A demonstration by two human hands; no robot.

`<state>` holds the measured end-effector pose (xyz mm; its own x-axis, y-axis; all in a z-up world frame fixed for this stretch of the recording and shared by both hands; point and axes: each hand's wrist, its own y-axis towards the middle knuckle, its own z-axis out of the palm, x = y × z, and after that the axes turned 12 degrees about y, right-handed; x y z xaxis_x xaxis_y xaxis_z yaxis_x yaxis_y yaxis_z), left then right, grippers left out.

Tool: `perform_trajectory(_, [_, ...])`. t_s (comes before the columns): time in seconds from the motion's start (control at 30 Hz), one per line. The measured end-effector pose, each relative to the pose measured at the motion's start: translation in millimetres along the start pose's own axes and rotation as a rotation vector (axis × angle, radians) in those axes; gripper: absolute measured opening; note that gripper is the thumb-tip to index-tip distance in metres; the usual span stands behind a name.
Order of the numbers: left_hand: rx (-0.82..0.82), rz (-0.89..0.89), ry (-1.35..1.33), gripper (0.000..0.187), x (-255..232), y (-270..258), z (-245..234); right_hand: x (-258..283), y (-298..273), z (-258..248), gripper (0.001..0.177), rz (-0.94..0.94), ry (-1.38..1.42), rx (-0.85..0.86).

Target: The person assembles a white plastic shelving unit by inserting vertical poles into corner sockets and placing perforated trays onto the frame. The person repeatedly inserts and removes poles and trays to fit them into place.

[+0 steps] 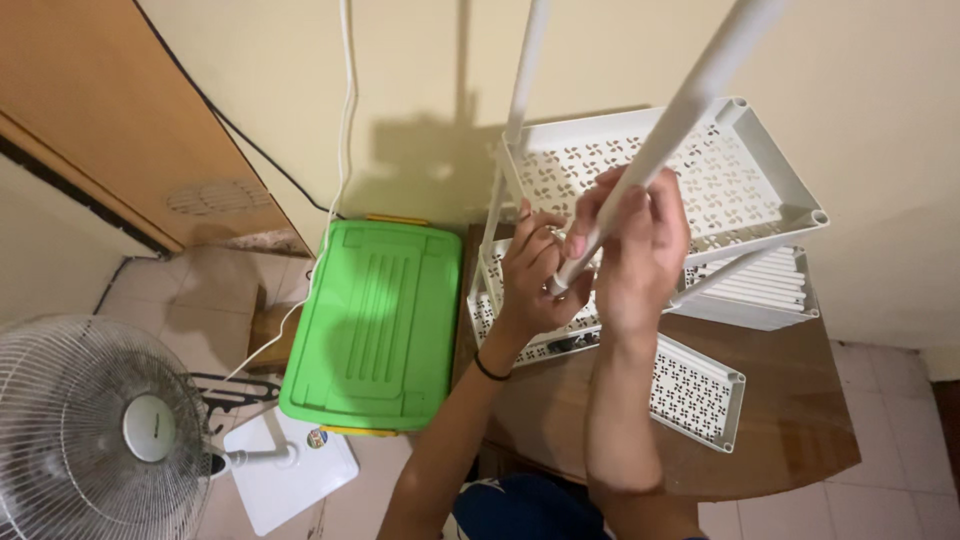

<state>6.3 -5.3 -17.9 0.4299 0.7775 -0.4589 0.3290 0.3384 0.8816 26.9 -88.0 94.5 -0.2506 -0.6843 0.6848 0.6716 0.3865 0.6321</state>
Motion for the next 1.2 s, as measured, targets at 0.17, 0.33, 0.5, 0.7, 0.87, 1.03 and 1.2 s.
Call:
perform_trajectory(0.17, [0.021,-0.049,0.007,0.018,-2,-2,-1,-10,-20,39,0.022,-0.012,-0.155,-0.342])
perform_trajectory(0.33, [0.030,-0.040,0.018,0.017,-3,1,-5,-22,-11,45,0.026,-0.118,-0.086,-0.415])
perform_trajectory(0.5, [0.020,-0.048,-0.014,0.024,-7,6,-8,-21,-7,38,0.046,-0.089,-0.177,-0.394])
perform_trajectory(0.7, [0.020,-0.039,0.002,0.019,-7,4,-7,-11,0,17,0.059,0.103,-0.032,-0.239])
perform_trajectory(0.87, [-0.016,0.001,-0.013,0.020,-3,3,-4,-11,7,-6,0.058,0.287,0.190,0.016])
perform_trajectory(1.03, [-0.030,-0.002,0.014,0.028,-4,2,-4,-18,19,-24,0.060,0.387,0.413,0.234])
perform_trajectory(1.2, [-0.008,-0.003,-0.014,0.029,0,1,-4,-16,27,-21,0.059,0.370,0.495,0.351])
